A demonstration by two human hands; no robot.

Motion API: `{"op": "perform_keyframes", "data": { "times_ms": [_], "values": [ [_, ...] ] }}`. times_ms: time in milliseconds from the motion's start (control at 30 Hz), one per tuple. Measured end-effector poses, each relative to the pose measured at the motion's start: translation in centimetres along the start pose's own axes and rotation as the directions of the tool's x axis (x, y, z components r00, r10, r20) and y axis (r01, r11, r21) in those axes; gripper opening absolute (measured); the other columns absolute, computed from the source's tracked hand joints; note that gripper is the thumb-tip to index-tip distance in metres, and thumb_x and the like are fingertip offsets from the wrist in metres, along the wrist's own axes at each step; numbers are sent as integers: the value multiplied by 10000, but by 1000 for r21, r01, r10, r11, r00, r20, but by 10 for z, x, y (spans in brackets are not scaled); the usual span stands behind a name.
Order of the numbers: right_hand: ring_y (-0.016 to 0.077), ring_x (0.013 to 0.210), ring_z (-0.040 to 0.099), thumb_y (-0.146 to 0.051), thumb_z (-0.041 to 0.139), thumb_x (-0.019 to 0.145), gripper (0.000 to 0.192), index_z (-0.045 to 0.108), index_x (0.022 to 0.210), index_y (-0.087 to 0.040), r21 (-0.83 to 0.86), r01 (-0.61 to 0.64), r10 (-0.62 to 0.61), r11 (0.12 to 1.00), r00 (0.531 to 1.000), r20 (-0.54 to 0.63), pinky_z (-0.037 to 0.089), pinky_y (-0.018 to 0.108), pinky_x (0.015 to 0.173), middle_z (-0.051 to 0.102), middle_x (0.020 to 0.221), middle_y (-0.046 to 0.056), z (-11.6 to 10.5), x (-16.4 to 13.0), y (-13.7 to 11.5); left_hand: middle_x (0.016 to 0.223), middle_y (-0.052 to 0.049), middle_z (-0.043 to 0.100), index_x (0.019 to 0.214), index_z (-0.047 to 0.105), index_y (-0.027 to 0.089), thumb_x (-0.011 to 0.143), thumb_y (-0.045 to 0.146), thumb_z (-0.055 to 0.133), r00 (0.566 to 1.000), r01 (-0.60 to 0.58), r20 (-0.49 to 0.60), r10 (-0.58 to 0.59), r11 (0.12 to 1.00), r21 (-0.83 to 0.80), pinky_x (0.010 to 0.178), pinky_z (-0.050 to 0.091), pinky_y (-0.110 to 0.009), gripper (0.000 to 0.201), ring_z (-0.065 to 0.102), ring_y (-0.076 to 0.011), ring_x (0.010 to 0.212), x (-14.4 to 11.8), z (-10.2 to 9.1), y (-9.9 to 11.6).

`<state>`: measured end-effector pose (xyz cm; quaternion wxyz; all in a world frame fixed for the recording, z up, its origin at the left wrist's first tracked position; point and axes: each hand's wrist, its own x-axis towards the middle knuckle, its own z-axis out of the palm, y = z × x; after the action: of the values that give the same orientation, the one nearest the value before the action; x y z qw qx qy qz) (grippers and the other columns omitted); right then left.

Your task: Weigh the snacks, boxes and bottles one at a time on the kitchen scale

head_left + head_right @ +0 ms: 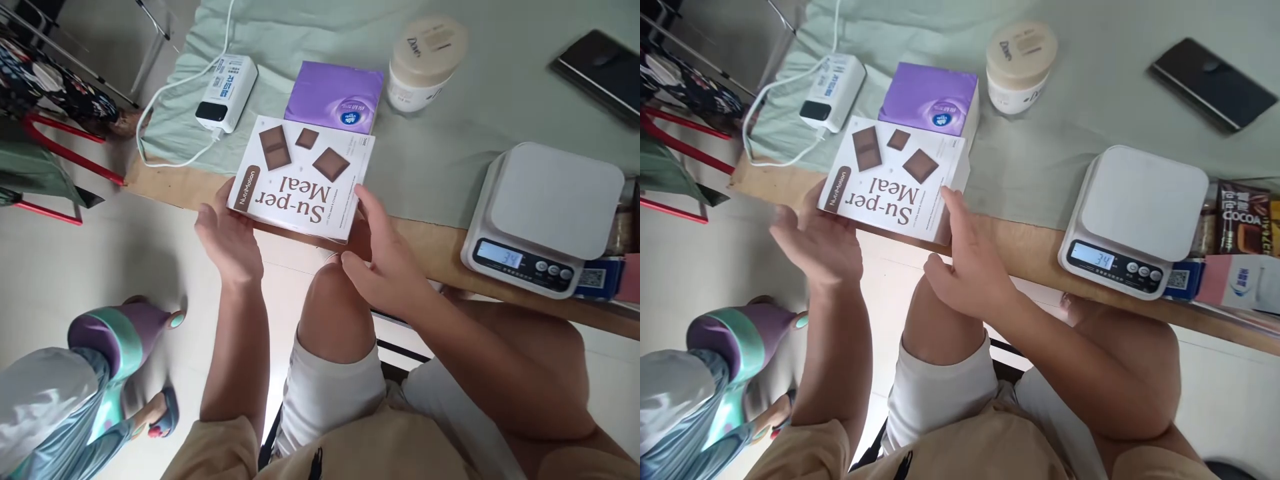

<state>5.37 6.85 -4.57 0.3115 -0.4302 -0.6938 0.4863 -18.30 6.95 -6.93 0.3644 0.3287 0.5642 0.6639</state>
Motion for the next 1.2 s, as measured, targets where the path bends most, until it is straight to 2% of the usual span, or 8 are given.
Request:
{"op": "perform_keyframes", "data": {
  "times_ms": [233, 367, 500, 667, 800, 1000, 1100, 1200],
  "values": [
    [349, 1677, 154, -157, 597, 813, 838, 331, 1594, -303, 85, -63, 58, 994, 997, 57, 315, 681, 1326, 274, 1752, 19, -17, -10, -10, 1355, -54, 733, 1273, 744, 266, 885, 801, 437, 992, -87, 92, 87, 996, 7, 1240, 446, -493, 729, 583, -342, 1410, -42, 24, 23],
    [310, 1634, 278, -203, 550, 860, 729, 372, 1559, -308, 116, 84, -75, 990, 994, -79, 341, 619, 1332, 358, 1708, 20, -44, -35, -18, 1359, -61, 733, 1292, 743, 251, 897, 778, 465, 969, -197, 151, 197, 980, -16, 1219, 465, -493, 716, 573, -351, 1425, -70, 48, 42],
    [307, 1543, 407, -252, 547, 884, 626, 443, 1500, -296, 8, 163, -152, 987, 935, -322, 338, 622, 1323, 453, 1629, 51, -78, -63, -21, 1438, -35, 685, 1310, 728, 308, 887, 806, 495, 940, -214, 256, 226, 974, -72, 1226, 462, -482, 694, 529, -356, 1477, -91, 93, 47],
    [328, 1506, 433, -338, 529, 949, 520, 473, 1466, -331, -74, 97, -122, 992, 819, -561, 297, 698, 1306, 514, 1554, 64, -123, -84, 5, 1509, -48, 630, 1335, 694, 295, 913, 783, 499, 888, -235, 365, 281, 958, -167, 1313, 368, -498, 674, 463, -332, 1539, -101, 170, 21],
    [336, 1531, 395, -403, 517, 977, 471, 463, 1442, -343, -115, 38, -104, 993, 753, -650, 350, 715, 1263, 479, 1544, 91, -139, -76, 36, 1454, -73, 663, 1252, 706, 280, 907, 795, 502, 880, -167, 422, 220, 973, -158, 1267, 419, -490, 652, 506, -324, 1499, -94, 210, -4],
    [354, 1568, 329, -340, 489, 940, 479, 434, 1415, -308, -187, -81, -90, 979, 650, -754, 334, 740, 1260, 331, 1596, 129, -137, -57, 53, 1366, -53, 705, 1284, 686, 288, 969, 719, 464, 868, -257, 419, 265, 963, -78, 1171, 499, -413, 577, 604, -275, 1389, -86, 228, -24],
    [385, 1626, 217, -342, 514, 927, 506, 437, 1424, -281, -281, -133, -129, 951, 651, -748, 253, 744, 1301, 158, 1678, 132, -134, -64, 47, 1350, -58, 711, 1314, 686, 278, 980, 722, 423, 847, -311, 436, 303, 949, -55, 1124, 525, -418, 615, 624, -278, 1348, -80, 232, -33],
    [436, 1660, 67, -328, 549, 900, 504, 481, 1391, -236, -471, -123, -272, 874, 680, -681, 181, 770, 1305, 182, 1699, 149, -126, -75, 34, 1328, -73, 698, 1292, 687, 275, 964, 790, 359, 837, -379, 401, 373, 923, -66, 1145, 498, -467, 694, 626, -297, 1328, -65, 232, -43]
  ]
}}
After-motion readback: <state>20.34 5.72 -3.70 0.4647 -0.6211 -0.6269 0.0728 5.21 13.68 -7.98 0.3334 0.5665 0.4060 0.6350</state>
